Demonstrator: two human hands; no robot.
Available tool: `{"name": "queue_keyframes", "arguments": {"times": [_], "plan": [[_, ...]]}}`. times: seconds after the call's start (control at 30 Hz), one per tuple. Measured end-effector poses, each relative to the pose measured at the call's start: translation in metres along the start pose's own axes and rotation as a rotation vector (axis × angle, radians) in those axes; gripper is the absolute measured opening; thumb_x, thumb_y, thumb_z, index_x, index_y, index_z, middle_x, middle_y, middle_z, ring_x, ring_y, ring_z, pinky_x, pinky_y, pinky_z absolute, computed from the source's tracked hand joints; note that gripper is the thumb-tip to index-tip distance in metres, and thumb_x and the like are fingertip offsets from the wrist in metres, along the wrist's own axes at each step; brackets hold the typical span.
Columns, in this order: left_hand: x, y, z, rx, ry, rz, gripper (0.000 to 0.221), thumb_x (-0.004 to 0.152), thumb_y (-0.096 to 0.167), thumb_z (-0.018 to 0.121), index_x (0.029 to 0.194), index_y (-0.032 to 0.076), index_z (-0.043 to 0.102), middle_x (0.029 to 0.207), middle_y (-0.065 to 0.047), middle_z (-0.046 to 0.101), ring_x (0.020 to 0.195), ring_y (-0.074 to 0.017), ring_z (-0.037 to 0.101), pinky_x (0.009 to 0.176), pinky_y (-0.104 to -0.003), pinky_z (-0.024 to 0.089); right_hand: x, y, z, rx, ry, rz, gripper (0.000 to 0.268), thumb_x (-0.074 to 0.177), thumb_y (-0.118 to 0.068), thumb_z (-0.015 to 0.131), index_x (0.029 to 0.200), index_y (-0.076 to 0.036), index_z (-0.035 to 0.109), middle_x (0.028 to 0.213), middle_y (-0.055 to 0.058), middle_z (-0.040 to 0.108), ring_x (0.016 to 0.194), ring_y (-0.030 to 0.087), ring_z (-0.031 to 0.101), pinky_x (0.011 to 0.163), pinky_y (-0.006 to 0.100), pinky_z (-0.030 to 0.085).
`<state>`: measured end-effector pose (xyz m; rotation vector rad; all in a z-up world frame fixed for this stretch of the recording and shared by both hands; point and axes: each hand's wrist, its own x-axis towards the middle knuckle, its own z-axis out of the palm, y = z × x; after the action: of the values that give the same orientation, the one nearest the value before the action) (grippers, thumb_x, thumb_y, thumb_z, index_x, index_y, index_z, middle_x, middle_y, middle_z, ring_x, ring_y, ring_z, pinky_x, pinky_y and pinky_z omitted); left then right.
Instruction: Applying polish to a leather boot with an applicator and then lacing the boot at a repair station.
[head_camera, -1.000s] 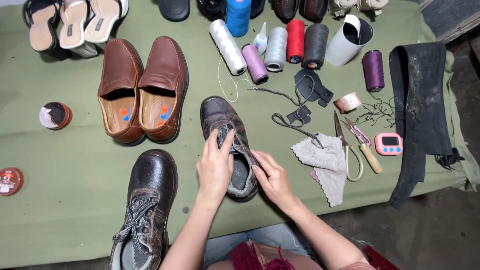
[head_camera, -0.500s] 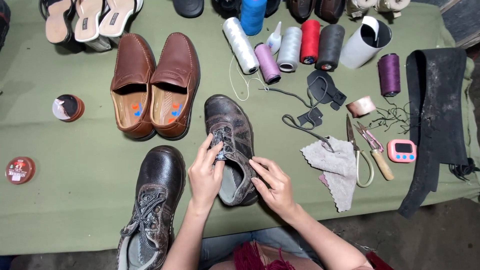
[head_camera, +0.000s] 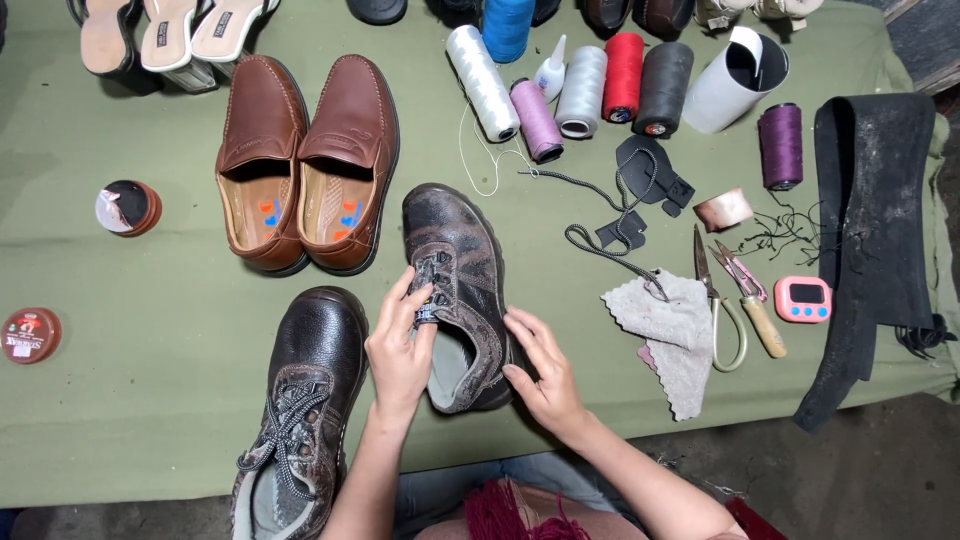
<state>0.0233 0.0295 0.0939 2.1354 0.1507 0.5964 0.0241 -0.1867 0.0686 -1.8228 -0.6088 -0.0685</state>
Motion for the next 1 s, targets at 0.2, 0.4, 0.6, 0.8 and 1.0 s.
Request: {"name": "queue_keyframes", "arguments": {"times": [0.2, 0.4, 0.6, 0.8, 1.0], "plan": [[0.003, 0.007, -0.002, -0.024, -0.008, -0.022, 0.042, 0.081, -0.006, 0.067, 0.117, 0.014, 0.074, 0.139, -0.013, 0.065, 0.112, -0.0404, 0.069, 0.090, -0.050, 0.059, -0.002, 0.010, 0.002, 0.046, -0.032, 0.055, 0.060, 0.101, -0.028, 0.059, 0.150, 0.003, 0.045, 0.146, 0.029, 0.051, 0.136, 0.048, 0.048, 0.109, 0.062, 0.039], [-0.006, -0.003, 0.020, -0.300, -0.304, -0.016, 0.085, 0.076, 0.010, 0.081, 0.153, 0.009, 0.044, 0.162, -0.023, 0.036, 0.147, -0.0456, 0.035, 0.119, -0.058, 0.031, -0.008, 0.033, -0.010, 0.112, 0.011, 0.154, 0.047, 0.108, -0.021, 0.041, 0.145, 0.007, 0.049, 0.143, 0.030, 0.054, 0.135, 0.045, 0.051, 0.111, 0.059, 0.039], [-0.043, -0.026, 0.034, -0.429, -0.419, -0.096, 0.097, 0.095, 0.065, 0.045, 0.165, 0.008, 0.008, 0.171, -0.022, -0.002, 0.156, -0.0429, -0.001, 0.124, -0.058, 0.006, -0.001, 0.026, -0.029, 0.064, 0.002, 0.163, 0.037, 0.100, -0.011, 0.059, 0.135, 0.003, 0.063, 0.132, 0.022, 0.068, 0.125, 0.037, 0.064, 0.105, 0.051, 0.048], [-0.055, -0.046, 0.037, -0.451, -0.457, -0.163, 0.115, 0.084, 0.080, 0.050, 0.165, 0.011, 0.009, 0.170, -0.024, 0.002, 0.153, -0.0482, 0.006, 0.120, -0.062, 0.023, -0.011, 0.031, -0.024, 0.066, 0.034, 0.191, 0.037, 0.102, -0.011, 0.056, 0.135, 0.002, 0.063, 0.131, 0.022, 0.069, 0.123, 0.036, 0.065, 0.103, 0.051, 0.048], [-0.057, -0.053, 0.040, -0.485, -0.423, -0.161, 0.113, 0.083, 0.078, 0.055, 0.165, 0.011, 0.014, 0.169, -0.024, 0.006, 0.150, -0.0516, 0.014, 0.117, -0.063, 0.029, -0.014, 0.033, -0.019, 0.065, 0.054, 0.196, 0.037, 0.103, -0.012, 0.054, 0.136, 0.003, 0.062, 0.130, 0.023, 0.068, 0.123, 0.037, 0.064, 0.103, 0.053, 0.048]]}}
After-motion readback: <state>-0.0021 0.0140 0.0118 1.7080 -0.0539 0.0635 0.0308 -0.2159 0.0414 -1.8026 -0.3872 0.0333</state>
